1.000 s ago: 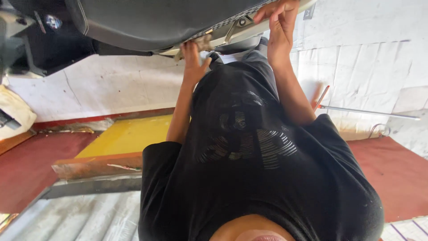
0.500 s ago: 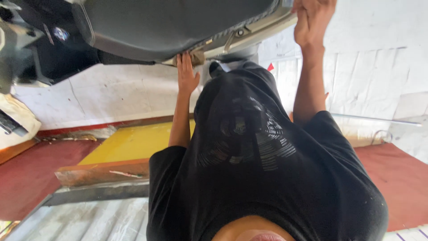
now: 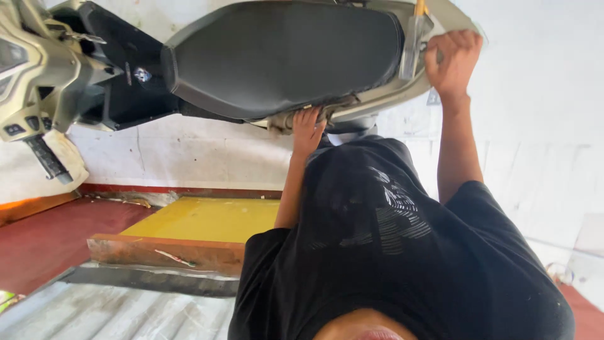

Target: The person is working on the rear seat of a scooter, repeatedly pressing down on the seat and manipulating the latch mechanism underneath. They use their hands to align the seat and attempt to secure it in place, occasionally reaching under the seat to adjust the locking components.

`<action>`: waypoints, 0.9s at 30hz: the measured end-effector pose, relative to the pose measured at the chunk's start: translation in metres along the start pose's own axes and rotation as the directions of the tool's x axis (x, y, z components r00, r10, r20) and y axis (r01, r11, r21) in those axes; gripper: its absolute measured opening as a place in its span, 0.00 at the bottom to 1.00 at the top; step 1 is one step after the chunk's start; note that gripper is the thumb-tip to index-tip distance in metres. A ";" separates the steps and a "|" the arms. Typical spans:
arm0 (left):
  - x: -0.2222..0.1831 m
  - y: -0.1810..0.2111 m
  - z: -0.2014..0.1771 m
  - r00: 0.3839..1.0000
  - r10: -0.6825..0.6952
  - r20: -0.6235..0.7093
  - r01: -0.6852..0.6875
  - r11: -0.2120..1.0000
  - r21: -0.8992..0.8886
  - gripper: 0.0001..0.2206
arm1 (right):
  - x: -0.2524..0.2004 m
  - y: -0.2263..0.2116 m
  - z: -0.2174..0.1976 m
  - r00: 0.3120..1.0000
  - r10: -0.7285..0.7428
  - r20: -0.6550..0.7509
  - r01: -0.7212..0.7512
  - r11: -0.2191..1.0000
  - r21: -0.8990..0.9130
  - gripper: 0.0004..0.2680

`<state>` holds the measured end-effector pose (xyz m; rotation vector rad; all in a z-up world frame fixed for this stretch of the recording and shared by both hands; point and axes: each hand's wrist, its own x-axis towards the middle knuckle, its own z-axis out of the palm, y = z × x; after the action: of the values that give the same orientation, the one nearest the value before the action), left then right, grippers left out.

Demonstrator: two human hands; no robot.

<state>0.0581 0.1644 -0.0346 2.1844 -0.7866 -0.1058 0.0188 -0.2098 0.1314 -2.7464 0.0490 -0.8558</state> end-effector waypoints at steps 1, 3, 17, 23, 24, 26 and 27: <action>-0.006 -0.005 -0.005 1.000 -0.016 -0.027 0.017 0.999 0.042 0.23 | -0.001 0.001 0.008 1.000 0.023 0.012 -0.023 0.999 0.049 0.02; -0.025 -0.033 -0.003 0.994 -0.096 -0.055 0.101 0.992 0.082 0.25 | -0.004 0.001 0.009 0.999 0.044 0.005 -0.044 0.997 0.066 0.03; -0.003 0.029 0.051 0.955 -0.297 -0.009 0.294 0.940 0.174 0.34 | -0.005 -0.001 0.005 1.000 0.006 0.029 -0.011 0.987 0.160 0.02; -0.018 -0.039 0.052 0.920 -0.242 -0.307 0.371 0.789 0.489 0.18 | -0.003 0.008 0.012 0.998 -0.023 -0.052 0.031 0.989 0.147 0.03; -0.020 -0.040 0.048 0.898 -0.277 -0.341 0.411 0.805 0.429 0.18 | -0.007 0.007 0.012 0.998 -0.008 -0.064 0.019 0.985 0.169 0.03; -0.015 -0.038 0.049 0.875 -0.300 -0.380 0.440 0.822 0.363 0.17 | -0.011 0.008 0.012 0.996 0.003 -0.088 0.014 0.983 0.186 0.03; -0.009 -0.036 0.053 0.889 -0.295 -0.351 0.416 0.840 0.347 0.18 | -0.011 0.010 0.013 0.998 0.008 -0.066 0.004 0.983 0.181 0.03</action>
<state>0.0517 0.1519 -0.0979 2.6566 -0.2329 0.2067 0.0169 -0.2156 0.1124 -2.5484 -0.0128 -0.9043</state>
